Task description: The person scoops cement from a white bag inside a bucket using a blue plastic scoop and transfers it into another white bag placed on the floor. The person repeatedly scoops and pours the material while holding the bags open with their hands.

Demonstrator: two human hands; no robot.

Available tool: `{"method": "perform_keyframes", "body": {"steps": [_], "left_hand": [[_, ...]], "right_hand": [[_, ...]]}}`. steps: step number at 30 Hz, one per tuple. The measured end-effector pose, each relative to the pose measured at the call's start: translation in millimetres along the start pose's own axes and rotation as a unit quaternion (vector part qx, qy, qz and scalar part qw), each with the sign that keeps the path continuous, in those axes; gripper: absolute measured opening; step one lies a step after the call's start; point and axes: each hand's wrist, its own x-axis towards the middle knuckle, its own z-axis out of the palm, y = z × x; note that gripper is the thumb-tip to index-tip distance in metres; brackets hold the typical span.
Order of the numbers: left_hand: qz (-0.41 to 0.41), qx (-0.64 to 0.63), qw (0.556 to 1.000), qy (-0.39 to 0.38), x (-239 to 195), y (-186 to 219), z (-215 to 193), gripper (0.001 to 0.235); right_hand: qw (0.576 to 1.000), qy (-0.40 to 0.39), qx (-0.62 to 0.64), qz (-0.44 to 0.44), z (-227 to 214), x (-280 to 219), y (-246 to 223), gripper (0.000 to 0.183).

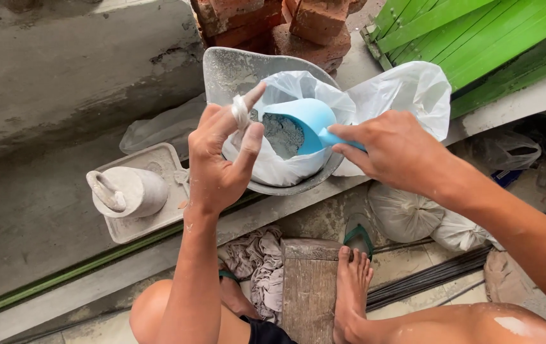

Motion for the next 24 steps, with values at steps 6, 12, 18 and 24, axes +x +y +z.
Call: {"method": "perform_keyframes", "body": {"steps": [6,12,18,24], "left_hand": [[0.013,0.007,1.000,-0.013,1.6,2.2,0.6,0.039],[0.026,-0.013,1.000,0.009,0.1,-0.3,-0.2,0.031],[0.012,-0.036,0.996,0.086,3.4,4.0,2.3,0.038],[0.052,0.089,0.974,0.203,20.5,9.7,-10.2,0.028]], "right_hand": [[0.994,-0.060,0.044,0.081,-44.1,-6.6,-8.9,0.043],[0.996,-0.023,-0.085,0.023,-71.7,-25.9,-8.4,0.044],[0.986,-0.070,-0.149,0.036,-50.5,-24.0,-21.7,0.032],[0.973,-0.112,-0.199,0.018,-48.0,-41.0,-46.1,0.042]]}}
